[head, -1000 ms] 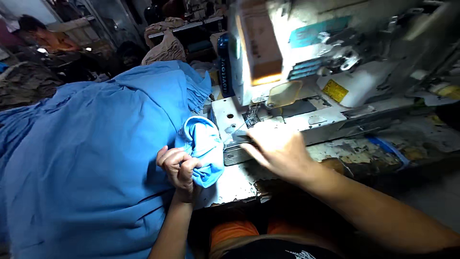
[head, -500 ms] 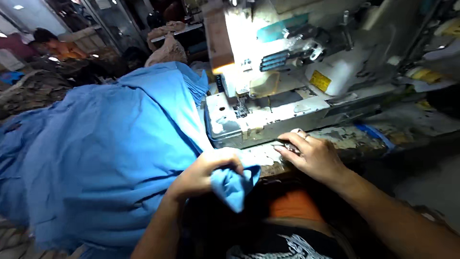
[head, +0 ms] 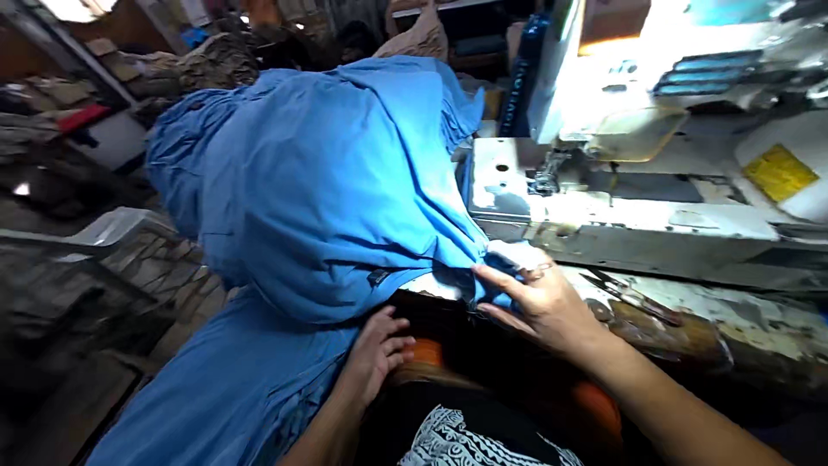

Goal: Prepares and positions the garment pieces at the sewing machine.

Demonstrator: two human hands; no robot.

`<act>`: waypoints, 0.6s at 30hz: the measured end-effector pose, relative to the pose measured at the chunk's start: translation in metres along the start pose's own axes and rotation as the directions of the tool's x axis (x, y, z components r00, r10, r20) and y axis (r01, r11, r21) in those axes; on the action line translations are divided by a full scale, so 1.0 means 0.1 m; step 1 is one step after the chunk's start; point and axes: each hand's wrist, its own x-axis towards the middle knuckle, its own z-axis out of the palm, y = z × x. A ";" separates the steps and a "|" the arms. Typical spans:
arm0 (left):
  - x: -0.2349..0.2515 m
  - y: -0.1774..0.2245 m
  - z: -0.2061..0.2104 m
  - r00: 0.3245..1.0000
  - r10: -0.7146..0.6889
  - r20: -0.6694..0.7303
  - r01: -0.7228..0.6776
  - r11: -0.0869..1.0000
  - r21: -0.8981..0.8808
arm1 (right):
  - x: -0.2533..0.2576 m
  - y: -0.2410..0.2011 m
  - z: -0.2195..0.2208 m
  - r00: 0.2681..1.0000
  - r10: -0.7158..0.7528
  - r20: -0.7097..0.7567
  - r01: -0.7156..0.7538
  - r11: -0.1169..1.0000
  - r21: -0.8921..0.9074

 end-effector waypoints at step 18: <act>0.13 0.92 -0.29 0.405 -0.003 0.914 -0.913 -0.047 0.404 | 0.08 -0.58 0.28 0.729 0.290 0.620 -0.446 -0.486 0.752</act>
